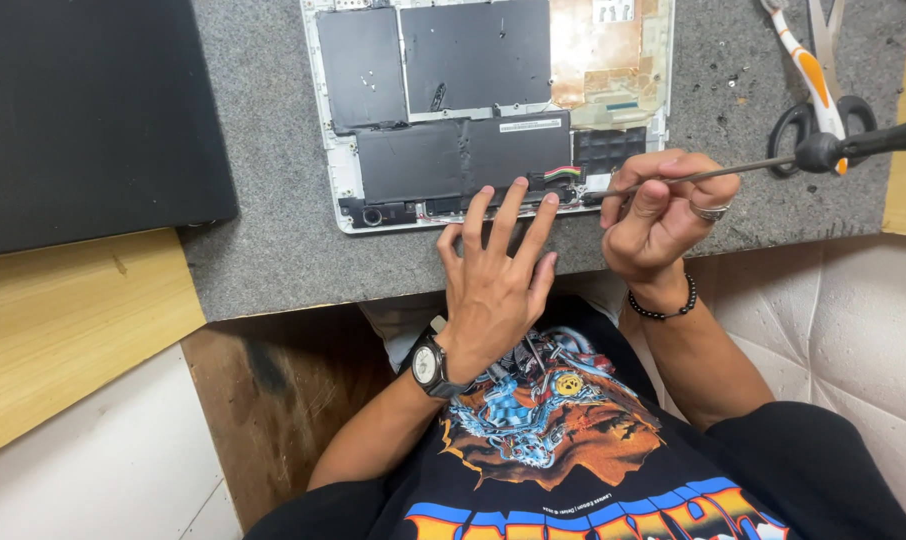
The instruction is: Technician cleans a laptop chassis and motherboard with a brush before reinstalling the battery and motherboard.
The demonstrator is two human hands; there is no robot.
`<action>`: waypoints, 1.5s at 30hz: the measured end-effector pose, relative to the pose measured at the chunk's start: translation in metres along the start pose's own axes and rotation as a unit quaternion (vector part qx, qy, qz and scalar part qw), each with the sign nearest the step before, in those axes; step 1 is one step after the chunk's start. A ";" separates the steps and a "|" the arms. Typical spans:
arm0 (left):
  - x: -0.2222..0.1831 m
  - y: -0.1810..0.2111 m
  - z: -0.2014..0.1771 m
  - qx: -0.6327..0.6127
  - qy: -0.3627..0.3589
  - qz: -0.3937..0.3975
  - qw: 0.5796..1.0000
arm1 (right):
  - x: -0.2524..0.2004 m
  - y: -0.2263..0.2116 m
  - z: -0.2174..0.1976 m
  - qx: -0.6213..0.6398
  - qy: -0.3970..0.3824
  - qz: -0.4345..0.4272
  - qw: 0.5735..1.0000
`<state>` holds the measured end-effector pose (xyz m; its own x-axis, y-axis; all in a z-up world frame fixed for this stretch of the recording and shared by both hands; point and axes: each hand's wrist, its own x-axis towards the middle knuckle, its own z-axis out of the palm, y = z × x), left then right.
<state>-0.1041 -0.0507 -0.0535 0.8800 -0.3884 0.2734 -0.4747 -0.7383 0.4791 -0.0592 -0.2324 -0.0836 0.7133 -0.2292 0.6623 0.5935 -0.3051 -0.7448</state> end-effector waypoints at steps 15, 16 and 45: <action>0.000 -0.001 0.001 0.003 -0.007 -0.002 1.000 | 0.000 0.007 -0.001 -0.006 -0.045 -0.028 0.999; 0.000 -0.001 0.001 -0.003 -0.009 -0.003 1.000 | 0.000 0.006 -0.001 -0.009 -0.048 -0.031 0.998; -0.024 -0.054 -0.029 -0.129 0.250 -0.145 0.948 | 0.015 -0.035 0.109 0.140 -0.165 0.024 0.976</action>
<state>-0.1004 0.0142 -0.0621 0.8871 0.1686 0.4297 -0.2587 -0.5893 0.7654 -0.0285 -0.1245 -0.0568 0.7965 0.0874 0.5983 0.6022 -0.0257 -0.7979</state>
